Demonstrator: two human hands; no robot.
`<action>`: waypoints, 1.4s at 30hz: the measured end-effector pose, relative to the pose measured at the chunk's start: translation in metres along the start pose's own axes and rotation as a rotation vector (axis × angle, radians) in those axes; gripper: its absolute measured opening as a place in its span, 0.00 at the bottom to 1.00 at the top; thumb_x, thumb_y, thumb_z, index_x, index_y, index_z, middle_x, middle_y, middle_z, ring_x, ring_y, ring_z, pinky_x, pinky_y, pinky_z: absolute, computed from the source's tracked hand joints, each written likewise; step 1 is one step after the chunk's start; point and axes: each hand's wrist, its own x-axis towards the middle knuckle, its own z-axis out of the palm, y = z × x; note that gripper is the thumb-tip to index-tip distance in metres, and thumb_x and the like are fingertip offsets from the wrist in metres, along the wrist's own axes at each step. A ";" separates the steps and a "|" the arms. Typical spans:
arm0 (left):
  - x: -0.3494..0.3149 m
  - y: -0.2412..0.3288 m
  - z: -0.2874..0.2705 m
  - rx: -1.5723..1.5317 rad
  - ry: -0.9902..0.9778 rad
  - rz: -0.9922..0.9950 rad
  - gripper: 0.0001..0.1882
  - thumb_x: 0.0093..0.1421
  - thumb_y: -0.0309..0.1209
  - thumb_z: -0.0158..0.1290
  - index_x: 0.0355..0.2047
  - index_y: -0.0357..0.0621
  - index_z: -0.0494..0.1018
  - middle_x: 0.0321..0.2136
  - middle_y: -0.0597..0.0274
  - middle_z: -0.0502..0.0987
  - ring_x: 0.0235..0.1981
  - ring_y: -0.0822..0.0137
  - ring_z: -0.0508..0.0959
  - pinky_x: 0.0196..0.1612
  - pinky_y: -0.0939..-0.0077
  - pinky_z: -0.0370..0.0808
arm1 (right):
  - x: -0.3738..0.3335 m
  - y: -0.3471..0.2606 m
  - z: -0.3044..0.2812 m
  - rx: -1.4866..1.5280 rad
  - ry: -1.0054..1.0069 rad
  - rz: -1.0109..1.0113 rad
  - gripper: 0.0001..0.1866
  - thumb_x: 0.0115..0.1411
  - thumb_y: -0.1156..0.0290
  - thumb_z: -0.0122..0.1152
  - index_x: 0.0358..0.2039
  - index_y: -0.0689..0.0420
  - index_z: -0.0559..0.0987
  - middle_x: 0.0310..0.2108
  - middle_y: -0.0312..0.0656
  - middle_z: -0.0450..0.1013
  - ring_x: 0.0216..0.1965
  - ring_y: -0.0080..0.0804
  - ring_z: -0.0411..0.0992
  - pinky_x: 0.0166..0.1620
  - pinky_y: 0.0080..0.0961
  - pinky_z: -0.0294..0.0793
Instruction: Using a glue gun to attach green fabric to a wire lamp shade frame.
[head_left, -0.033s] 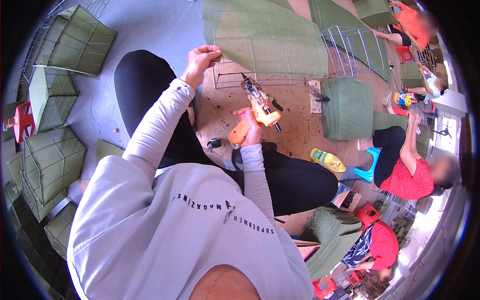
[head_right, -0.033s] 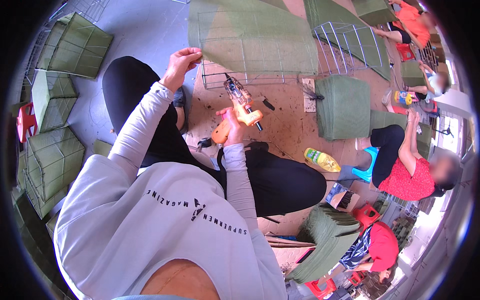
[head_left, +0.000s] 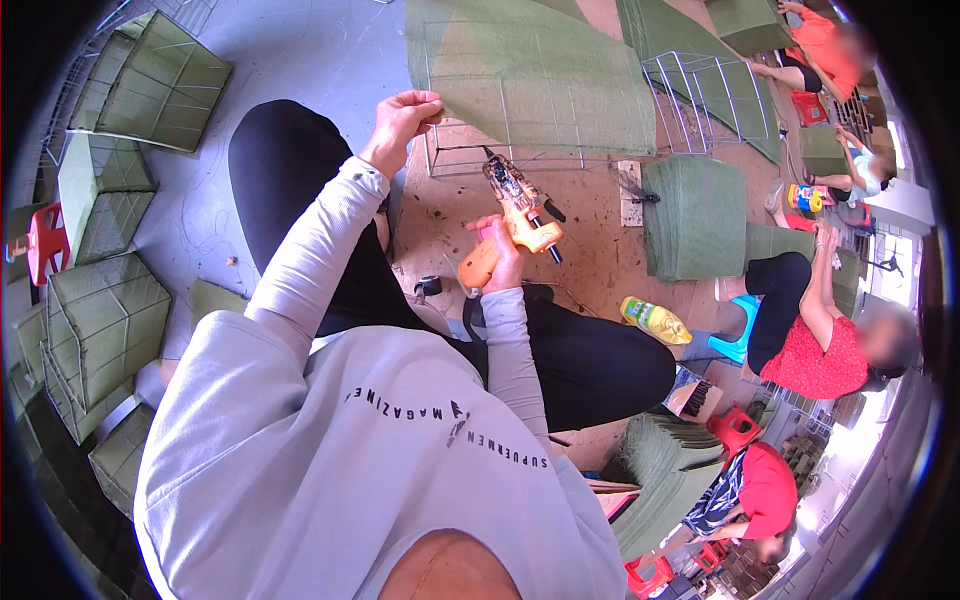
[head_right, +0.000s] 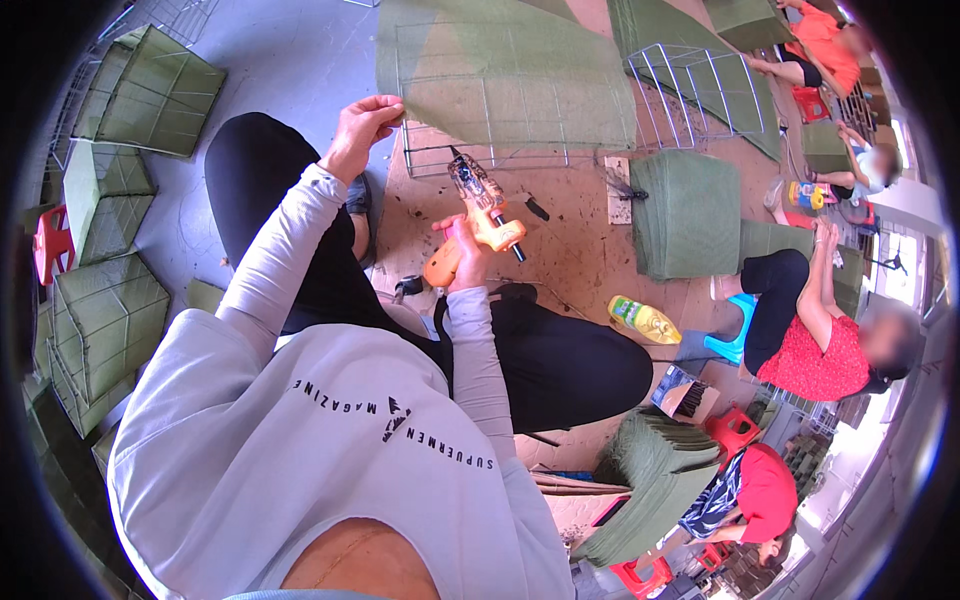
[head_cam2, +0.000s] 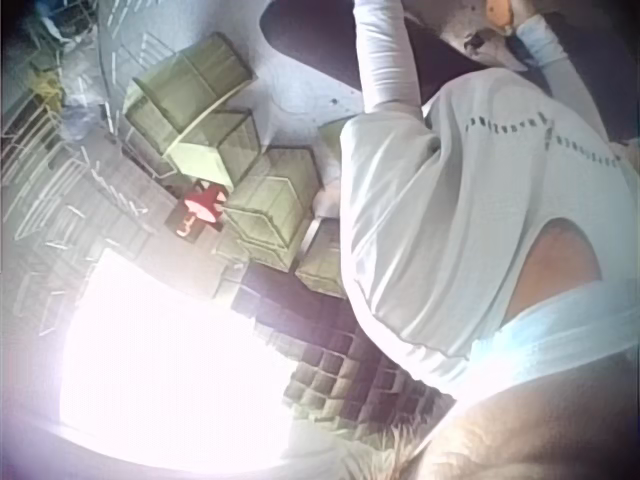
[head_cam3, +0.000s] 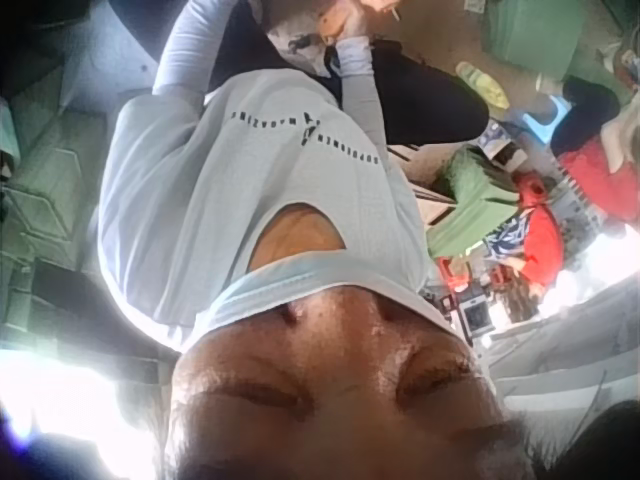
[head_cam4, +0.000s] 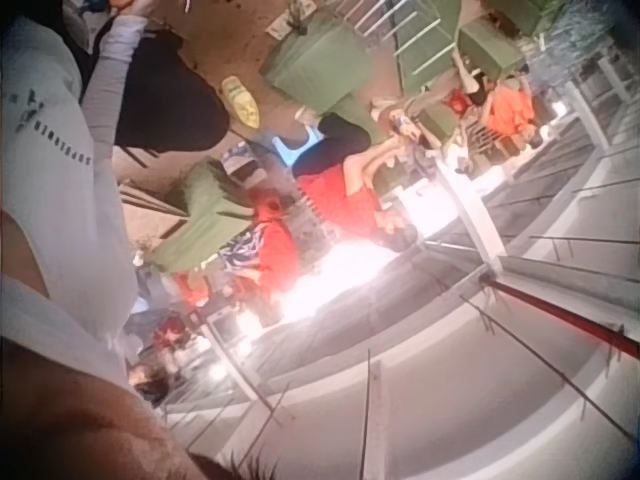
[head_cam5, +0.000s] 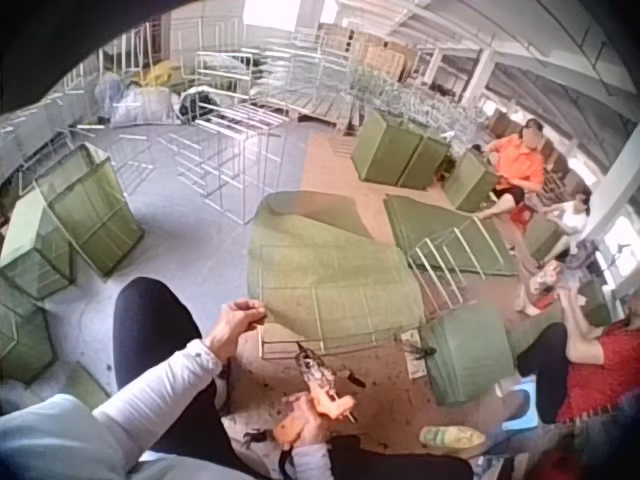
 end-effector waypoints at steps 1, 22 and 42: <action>0.000 0.001 0.001 -0.011 0.011 0.003 0.02 0.52 0.26 0.53 0.27 0.43 0.74 0.22 0.69 0.74 0.23 0.78 0.72 0.28 0.87 0.68 | 0.000 0.000 0.000 0.007 0.006 -0.005 0.10 0.56 0.68 0.52 0.32 0.61 0.68 0.28 0.41 0.66 0.34 0.33 0.67 0.45 0.31 0.65; 0.002 0.000 0.003 -0.064 0.029 0.021 0.02 0.52 0.25 0.53 0.26 0.42 0.74 0.22 0.68 0.74 0.22 0.78 0.72 0.27 0.86 0.68 | 0.003 -0.018 -0.001 0.028 0.108 -0.031 0.08 0.54 0.67 0.54 0.30 0.58 0.70 0.27 0.37 0.67 0.31 0.30 0.69 0.35 0.23 0.65; 0.005 0.003 0.004 -0.138 -0.012 0.008 0.02 0.53 0.26 0.53 0.27 0.42 0.73 0.23 0.69 0.74 0.23 0.79 0.72 0.29 0.87 0.69 | 0.015 -0.025 -0.017 -0.008 0.195 -0.051 0.09 0.54 0.64 0.55 0.29 0.55 0.70 0.26 0.35 0.68 0.30 0.26 0.69 0.33 0.21 0.63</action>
